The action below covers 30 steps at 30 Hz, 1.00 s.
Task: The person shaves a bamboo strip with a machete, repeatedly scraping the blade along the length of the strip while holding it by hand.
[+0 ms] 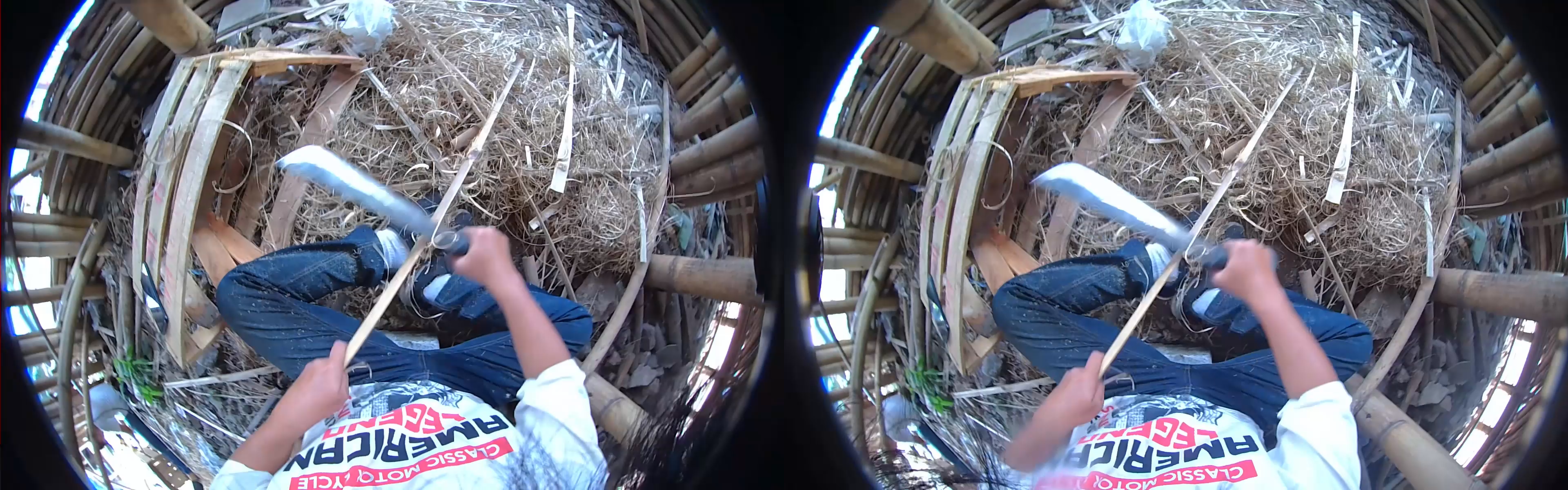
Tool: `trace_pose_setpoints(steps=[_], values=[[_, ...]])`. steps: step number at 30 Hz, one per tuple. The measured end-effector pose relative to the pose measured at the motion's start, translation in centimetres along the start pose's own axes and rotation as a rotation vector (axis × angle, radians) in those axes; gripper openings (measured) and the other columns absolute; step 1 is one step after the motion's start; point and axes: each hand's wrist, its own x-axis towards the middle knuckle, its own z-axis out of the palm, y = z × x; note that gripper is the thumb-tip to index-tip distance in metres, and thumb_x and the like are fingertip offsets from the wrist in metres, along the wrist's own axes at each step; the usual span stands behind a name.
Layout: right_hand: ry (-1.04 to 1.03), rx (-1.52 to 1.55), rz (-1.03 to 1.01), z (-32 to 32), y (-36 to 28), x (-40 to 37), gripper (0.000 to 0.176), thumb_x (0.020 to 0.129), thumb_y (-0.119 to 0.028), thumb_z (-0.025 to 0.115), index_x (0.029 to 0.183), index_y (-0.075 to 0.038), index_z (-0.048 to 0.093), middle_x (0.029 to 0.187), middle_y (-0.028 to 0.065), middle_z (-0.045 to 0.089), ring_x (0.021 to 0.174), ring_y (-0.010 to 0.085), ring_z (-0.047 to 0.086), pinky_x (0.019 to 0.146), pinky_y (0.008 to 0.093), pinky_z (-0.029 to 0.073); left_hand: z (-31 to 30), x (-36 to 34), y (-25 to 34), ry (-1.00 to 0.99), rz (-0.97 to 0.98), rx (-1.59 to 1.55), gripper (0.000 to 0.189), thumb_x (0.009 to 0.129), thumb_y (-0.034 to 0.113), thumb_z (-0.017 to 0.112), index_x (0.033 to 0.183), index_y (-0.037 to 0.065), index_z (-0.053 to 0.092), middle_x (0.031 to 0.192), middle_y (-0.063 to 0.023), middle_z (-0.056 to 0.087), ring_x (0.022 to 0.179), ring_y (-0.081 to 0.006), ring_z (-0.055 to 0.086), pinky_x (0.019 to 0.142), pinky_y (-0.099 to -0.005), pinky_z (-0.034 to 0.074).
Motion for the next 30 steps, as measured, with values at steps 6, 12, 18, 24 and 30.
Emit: trace_pose_setpoints(steps=[6,12,18,24,30], values=[[0.164,0.065,0.287,-1.9,5.3,4.2,0.026,0.068,-0.024,0.062,0.084,-0.005,0.071,0.087,0.0224,0.068,0.084,0.0370,0.066,0.079,0.0434,0.053,1.1,0.3,0.7,-0.052,-0.034,-0.011,0.018,0.085,0.002,0.046,0.101,-0.003,0.038,0.070,-0.0332,0.057,0.072,-0.0516,0.057,0.064,-0.0567,0.045],[0.129,0.357,0.167,1.3,0.0,-0.6,0.024,0.070,-0.026,0.064,0.080,-0.004,0.067,0.082,0.0237,0.067,0.081,0.0386,0.066,0.078,0.0460,0.052,1.1,0.9,-0.1,-0.107,-0.099,-0.195,0.019,0.087,0.001,0.041,0.106,-0.002,0.042,0.070,-0.0288,0.056,0.069,-0.0469,0.059,0.063,-0.0519,0.045],[0.045,0.214,-0.286,4.2,-3.0,-5.4,0.027,0.066,-0.032,0.067,0.080,-0.009,0.065,0.069,0.0186,0.065,0.069,0.0356,0.066,0.068,0.0438,0.054,0.4,0.6,-1.1,-0.131,-0.133,-0.198,0.019,0.088,0.000,0.042,0.106,0.005,0.047,0.062,-0.0121,0.048,0.055,-0.0187,0.050,0.052,-0.0355,0.038],[0.032,-0.166,-0.393,-1.0,5.1,2.5,0.025,0.057,-0.025,0.070,0.078,-0.011,0.067,0.073,0.0129,0.067,0.074,0.0301,0.067,0.068,0.0417,0.054,0.7,-1.8,-2.4,-0.081,-0.148,-0.186,0.016,0.088,0.002,0.044,0.104,0.005,0.048,0.062,-0.0088,0.047,0.057,-0.0158,0.048,0.053,-0.0343,0.038],[0.274,0.121,0.214,-0.4,5.1,3.1,0.028,0.069,-0.024,0.063,0.082,0.001,0.066,0.082,0.0219,0.067,0.082,0.0370,0.067,0.078,0.0441,0.053,1.5,-0.6,-1.2,-0.067,-0.072,-0.238,0.013,0.088,0.004,0.046,0.101,0.004,0.049,0.065,-0.0062,0.046,0.061,-0.0131,0.044,0.056,-0.0313,0.038]])
